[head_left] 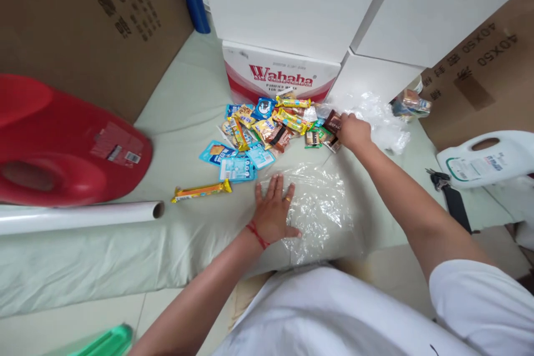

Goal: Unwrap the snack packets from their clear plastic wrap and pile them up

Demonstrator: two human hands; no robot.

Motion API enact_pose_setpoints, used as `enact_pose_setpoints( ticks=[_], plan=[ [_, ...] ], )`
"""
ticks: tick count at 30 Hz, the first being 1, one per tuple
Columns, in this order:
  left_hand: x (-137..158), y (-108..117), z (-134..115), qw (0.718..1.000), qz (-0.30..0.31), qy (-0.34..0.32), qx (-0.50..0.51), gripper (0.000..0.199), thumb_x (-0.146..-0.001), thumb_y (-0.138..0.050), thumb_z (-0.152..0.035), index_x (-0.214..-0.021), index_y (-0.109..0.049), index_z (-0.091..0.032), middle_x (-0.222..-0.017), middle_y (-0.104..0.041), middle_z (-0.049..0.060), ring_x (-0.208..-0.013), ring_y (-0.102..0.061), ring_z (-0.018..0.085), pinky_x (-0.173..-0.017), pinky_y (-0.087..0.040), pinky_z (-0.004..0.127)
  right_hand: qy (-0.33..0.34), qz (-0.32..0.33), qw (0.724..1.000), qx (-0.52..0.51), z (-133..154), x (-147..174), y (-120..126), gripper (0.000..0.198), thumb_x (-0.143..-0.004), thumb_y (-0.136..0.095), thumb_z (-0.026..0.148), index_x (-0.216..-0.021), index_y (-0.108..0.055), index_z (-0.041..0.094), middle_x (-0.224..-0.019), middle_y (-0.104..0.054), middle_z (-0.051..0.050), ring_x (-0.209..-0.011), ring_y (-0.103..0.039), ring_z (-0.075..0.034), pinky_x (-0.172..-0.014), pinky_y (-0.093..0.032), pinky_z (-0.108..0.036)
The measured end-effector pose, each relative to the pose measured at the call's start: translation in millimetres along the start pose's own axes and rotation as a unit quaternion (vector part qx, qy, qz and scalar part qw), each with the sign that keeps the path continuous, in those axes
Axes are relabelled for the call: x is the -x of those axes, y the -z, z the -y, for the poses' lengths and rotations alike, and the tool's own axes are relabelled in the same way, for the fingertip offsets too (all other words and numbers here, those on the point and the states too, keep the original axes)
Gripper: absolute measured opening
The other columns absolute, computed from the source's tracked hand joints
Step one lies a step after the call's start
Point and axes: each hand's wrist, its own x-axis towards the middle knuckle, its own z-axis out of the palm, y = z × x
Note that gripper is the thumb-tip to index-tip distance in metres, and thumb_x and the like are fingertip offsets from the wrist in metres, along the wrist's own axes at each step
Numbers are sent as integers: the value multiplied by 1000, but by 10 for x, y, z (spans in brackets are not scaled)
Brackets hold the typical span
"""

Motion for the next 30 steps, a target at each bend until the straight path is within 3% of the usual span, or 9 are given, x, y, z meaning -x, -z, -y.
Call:
enact_pose_setpoints(
  ticks=[6, 12, 16, 21, 27, 30],
  plan=[
    [161, -60, -121, 998, -31, 57, -18, 127, -65, -82, -73, -165, -29, -17, -173, -4, 28, -161, -4, 47, -120, -6, 78, -6, 16, 999, -34, -170, 111, 19, 42, -97, -57, 41, -130, -57, 15, -125, -63, -19, -109, -65, -32, -85, -48, -37],
    [210, -86, -181, 996, -42, 72, -30, 120, -69, -81, -70, -165, -30, -18, -173, -6, 27, -162, -7, 46, -121, -10, 77, 21, 11, 999, -44, -61, 33, -136, 55, -95, -59, 36, -144, -46, 15, -139, -53, -21, -117, -58, -33, -85, -48, -37],
    [218, -72, -240, 995, -25, 86, -36, 130, -63, -83, -74, -165, -28, -16, -173, -4, 28, -161, -5, 49, -119, -9, 80, 42, 16, 998, -49, 10, -41, -217, 57, -98, -54, 34, -149, -42, 14, -136, -55, -23, -122, -53, -36, -89, -48, -41],
    [236, -14, -318, 994, 6, 93, -57, 139, -57, -85, -75, -166, -24, -14, -172, -2, 31, -160, -3, 50, -116, -12, 82, 34, 42, 998, -26, 41, -136, -255, 67, -95, -56, 26, -157, -33, 11, -134, -56, -26, -112, -62, -35, -89, -47, -41],
    [276, 6, -363, 992, 22, 105, -73, 135, -61, -83, -75, -167, -23, -16, -172, -2, 31, -161, -3, 49, -115, -15, 82, 24, -4, 999, -47, -27, 8, -102, 56, -88, -61, 26, -141, -53, 10, -127, -60, -25, -106, -64, -36, -86, -48, -41],
    [305, -24, -375, 991, 8, 117, -69, 132, -63, -83, -74, -166, -25, -16, -172, -5, 31, -160, -1, 51, -115, -15, 82, -38, -54, 986, -155, -241, 341, 119, 50, -84, -66, 36, -128, -63, 12, -120, -65, -21, -101, -64, -35, -84, -49, -42]
  ],
)
